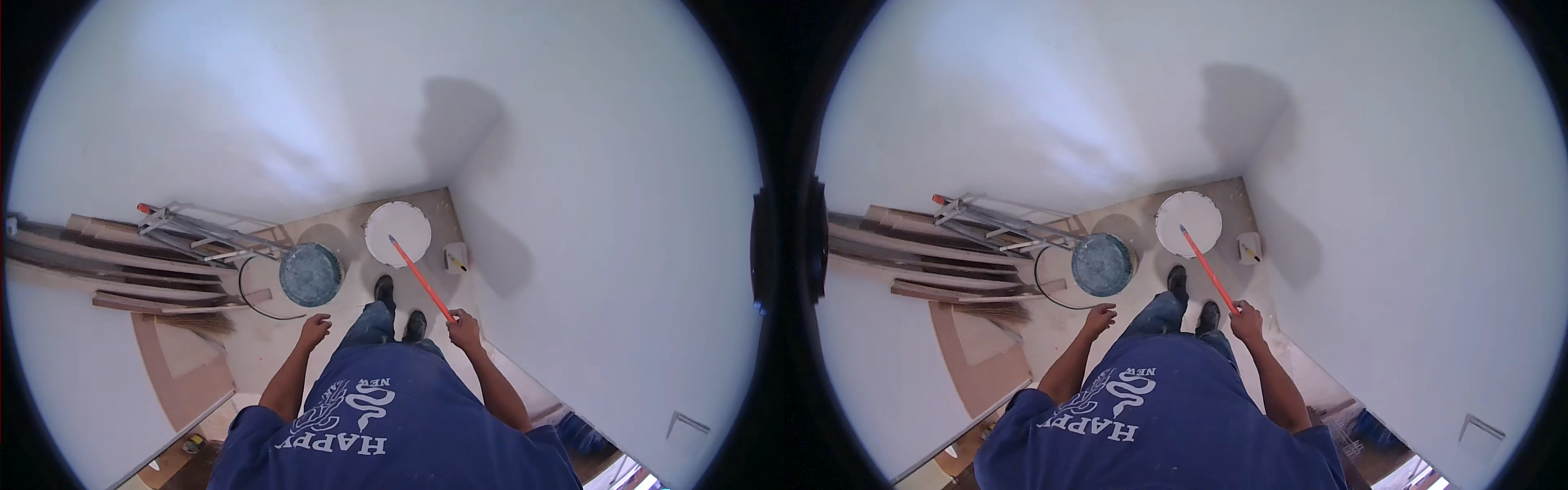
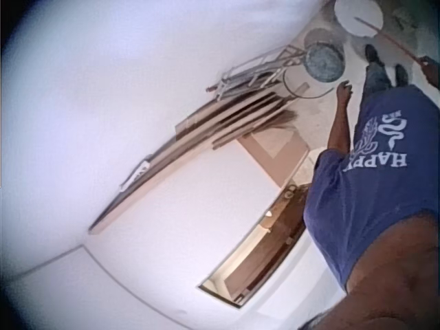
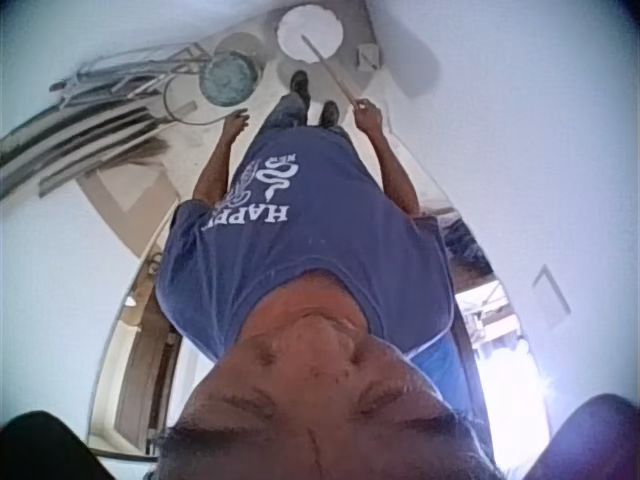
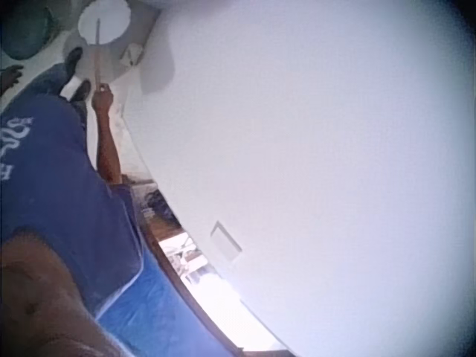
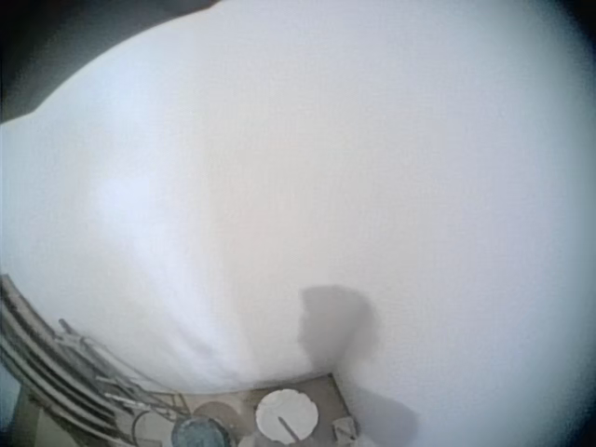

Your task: Preparing and stirring white paint in a bucket using a paint roller.

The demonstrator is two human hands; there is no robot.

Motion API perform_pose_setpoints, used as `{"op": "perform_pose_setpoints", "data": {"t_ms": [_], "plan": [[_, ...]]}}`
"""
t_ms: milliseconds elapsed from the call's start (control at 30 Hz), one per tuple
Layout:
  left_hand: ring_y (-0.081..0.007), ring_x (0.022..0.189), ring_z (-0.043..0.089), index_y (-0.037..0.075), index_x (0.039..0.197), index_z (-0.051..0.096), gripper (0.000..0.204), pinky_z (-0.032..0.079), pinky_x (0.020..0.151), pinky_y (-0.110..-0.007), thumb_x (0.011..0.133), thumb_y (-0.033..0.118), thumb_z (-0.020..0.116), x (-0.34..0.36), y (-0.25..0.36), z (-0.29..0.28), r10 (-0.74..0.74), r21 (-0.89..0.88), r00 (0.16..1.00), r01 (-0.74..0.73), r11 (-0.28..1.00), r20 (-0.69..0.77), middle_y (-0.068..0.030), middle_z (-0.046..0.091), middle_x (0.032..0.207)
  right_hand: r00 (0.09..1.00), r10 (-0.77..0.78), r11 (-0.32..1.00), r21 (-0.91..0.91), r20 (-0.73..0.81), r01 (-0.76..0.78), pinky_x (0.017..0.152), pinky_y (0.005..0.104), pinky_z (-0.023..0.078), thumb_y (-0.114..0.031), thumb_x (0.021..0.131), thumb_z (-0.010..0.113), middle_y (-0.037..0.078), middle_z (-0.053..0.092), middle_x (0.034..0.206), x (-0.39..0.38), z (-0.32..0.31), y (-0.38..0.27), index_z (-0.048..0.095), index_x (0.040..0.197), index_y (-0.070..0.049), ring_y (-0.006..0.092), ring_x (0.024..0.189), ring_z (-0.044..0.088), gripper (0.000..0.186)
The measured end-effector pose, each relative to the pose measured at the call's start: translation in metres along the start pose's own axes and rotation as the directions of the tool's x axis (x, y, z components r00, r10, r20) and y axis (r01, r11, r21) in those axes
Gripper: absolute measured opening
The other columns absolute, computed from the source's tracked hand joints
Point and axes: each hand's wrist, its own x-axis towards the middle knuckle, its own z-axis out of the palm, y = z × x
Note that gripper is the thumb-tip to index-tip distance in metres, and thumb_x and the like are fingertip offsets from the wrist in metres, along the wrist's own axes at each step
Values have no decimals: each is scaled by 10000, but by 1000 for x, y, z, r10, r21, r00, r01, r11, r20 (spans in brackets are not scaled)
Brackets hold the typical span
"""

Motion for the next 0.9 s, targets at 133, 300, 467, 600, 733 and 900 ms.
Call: {"op": "perform_pose_setpoints", "data": {"t_ms": [133,300,467,600,733,900], "plan": [[-219,737,699,53,1191,690,385,555,683,-351,830,177,649,47,19,7,90,235,988,-117,965,124,-144,728,977,992,-45,998,-45,-122,40,570,351,555,-148,834,644,109,699,704,7,20,8,665,1111,-52,198,554,685,294],[-287,852,702,48,1092,708,337,548,805,-395,849,270,636,90,76,104,524,296,721,-676,675,452,-167,725,985,989,78,996,-25,-128,-82,518,337,550,-128,854,638,101,694,703,-1,17,-15,647,1108,-53,190,551,686,265],[-245,643,681,64,1070,593,353,558,592,-402,943,394,597,66,148,211,-125,145,797,47,988,591,-122,632,830,952,301,916,264,47,-303,480,335,551,-74,874,605,141,678,749,-40,-11,-82,584,1165,-6,214,552,685,300],[-230,642,652,90,1043,548,249,522,549,-407,962,326,549,59,162,263,-274,-59,773,372,926,573,-68,563,756,951,262,862,403,166,-308,560,341,585,-94,875,598,189,673,861,-65,-35,-133,546,1242,1,224,595,700,383],[-198,592,544,68,1049,503,237,422,468,-358,970,290,536,88,147,274,-268,-379,841,466,799,470,-75,539,771,988,60,875,468,144,-122,673,373,564,-217,835,695,169,675,891,-88,-54,-189,602,1212,-30,217,711,718,431],[-219,615,543,71,979,534,153,440,508,-370,942,220,533,86,176,250,-365,-365,770,590,721,524,-72,547,780,996,-86,989,118,-31,90,731,347,529,-284,836,745,146,691,854,-70,-63,-217,655,1145,-81,245,774,695,381]]}}
